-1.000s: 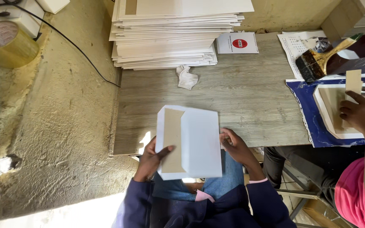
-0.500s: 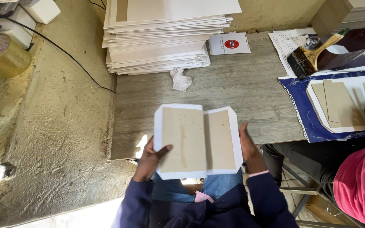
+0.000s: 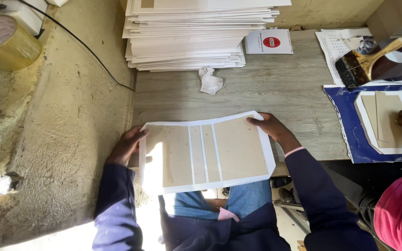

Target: The person sits at a table and wipes the surface of white paper sheets with a small white cloth. They handle the sheets one by one, wiping the front and back, and occasionally flipping them over to clean the other side.

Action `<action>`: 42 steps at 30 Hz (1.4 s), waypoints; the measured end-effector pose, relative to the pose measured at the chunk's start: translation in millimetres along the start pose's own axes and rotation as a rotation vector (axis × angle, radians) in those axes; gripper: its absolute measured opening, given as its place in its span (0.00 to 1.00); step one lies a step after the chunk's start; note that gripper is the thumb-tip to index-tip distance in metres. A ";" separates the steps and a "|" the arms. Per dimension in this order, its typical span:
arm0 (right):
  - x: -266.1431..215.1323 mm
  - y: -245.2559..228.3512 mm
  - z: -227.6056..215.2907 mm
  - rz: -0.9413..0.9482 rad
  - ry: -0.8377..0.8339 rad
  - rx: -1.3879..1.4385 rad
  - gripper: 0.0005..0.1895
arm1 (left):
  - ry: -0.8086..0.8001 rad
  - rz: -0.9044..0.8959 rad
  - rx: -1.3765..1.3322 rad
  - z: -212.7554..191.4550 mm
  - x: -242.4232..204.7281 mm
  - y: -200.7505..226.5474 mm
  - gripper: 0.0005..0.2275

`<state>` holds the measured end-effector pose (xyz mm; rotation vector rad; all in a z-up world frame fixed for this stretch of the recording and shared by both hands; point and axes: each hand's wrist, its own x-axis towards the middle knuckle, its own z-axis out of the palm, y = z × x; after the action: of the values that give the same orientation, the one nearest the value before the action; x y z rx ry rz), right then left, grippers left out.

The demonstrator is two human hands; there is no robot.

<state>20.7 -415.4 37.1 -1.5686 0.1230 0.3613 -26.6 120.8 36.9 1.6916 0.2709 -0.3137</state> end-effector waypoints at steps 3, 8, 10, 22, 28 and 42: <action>0.2 -19.4 4.4 -0.033 -0.050 -0.044 0.13 | -0.004 0.102 0.140 17.2 31.4 35.2 0.19; 42.5 -7.0 -17.9 -0.064 -0.063 -0.177 0.15 | -0.144 0.071 0.473 18.1 103.3 24.5 0.21; 68.6 7.2 -32.9 -0.081 -0.053 -0.237 0.13 | -0.126 0.105 0.542 25.3 126.1 26.3 0.18; 121.2 -9.0 88.0 -0.311 -0.140 -1.279 0.43 | -0.072 0.258 1.223 132.2 150.8 55.3 0.23; 126.0 -7.5 120.6 -0.319 -0.224 -1.243 0.44 | -0.110 0.328 0.996 173.6 170.6 9.9 0.21; 90.0 92.5 147.6 -0.862 0.175 -1.390 0.10 | 0.470 0.999 1.203 209.5 105.9 -43.9 0.12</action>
<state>55.3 -259.8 -77.0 -2.7875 -0.8267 -0.5229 45.9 -80.4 -69.3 2.8034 -0.5645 0.8534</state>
